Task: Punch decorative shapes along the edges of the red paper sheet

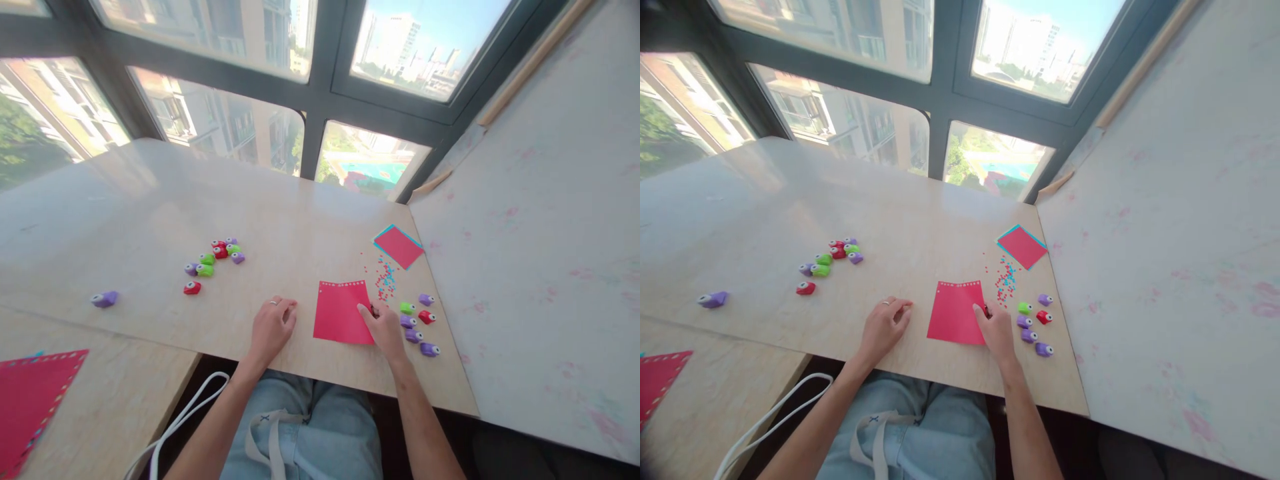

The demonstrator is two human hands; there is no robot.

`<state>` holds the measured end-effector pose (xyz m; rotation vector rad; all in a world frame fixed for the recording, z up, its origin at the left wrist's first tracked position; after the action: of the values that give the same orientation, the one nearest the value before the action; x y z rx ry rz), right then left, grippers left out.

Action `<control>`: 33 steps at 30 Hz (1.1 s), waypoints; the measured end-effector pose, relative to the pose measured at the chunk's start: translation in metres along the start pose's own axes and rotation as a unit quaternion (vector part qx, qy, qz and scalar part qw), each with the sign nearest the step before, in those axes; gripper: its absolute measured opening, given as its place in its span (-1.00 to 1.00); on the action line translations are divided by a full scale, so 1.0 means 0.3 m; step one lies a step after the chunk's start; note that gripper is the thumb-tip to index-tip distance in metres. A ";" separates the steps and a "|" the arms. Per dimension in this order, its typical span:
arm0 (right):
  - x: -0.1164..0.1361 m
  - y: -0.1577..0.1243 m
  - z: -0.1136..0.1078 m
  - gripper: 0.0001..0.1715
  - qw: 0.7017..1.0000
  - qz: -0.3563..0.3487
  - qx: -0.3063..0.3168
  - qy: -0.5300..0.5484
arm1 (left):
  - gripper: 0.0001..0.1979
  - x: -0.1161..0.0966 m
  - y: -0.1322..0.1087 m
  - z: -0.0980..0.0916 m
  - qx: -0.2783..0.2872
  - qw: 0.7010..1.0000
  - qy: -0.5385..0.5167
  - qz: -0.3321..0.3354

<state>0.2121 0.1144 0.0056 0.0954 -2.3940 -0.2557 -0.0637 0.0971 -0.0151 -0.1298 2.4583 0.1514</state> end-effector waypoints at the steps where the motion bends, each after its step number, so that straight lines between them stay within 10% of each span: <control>1: -0.006 0.003 -0.039 -0.57 0.999 0.001 -0.017 -0.047 | -0.82 -0.003 0.005 0.002 -0.002 1.000 0.002 0.004; 6: 0.010 -0.006 -0.288 -0.66 0.965 0.038 -0.136 -0.222 | -0.84 -0.006 0.011 0.002 -0.010 1.000 -0.005 0.017; 11: 0.050 -0.027 -0.397 -0.65 0.972 0.083 -0.196 -0.095 | -0.85 -0.004 0.008 -0.002 -0.007 1.000 -0.019 0.023; 23: 0.055 -0.099 0.137 -0.52 0.911 0.185 -0.008 0.369 | -0.82 0.029 0.000 -0.031 0.008 0.991 -0.134 0.014; 33: -0.002 -0.136 0.184 -0.57 0.941 0.136 0.034 0.308 | -0.79 0.226 -0.009 -0.251 -0.152 0.976 -0.144 -0.053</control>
<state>0.1755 0.0834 -0.0433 -0.1116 -1.7625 -0.0032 -0.1623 0.0799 0.0004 -0.3470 2.1205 0.4655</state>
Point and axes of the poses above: each hand's wrist, its own y-axis towards the middle knuckle, its own z-axis out of the palm, x = y × z, the point moved 8 cm from there along y, towards the middle knuckle, and after that the axes turned 10 degrees about -z, right-handed, at the moved point
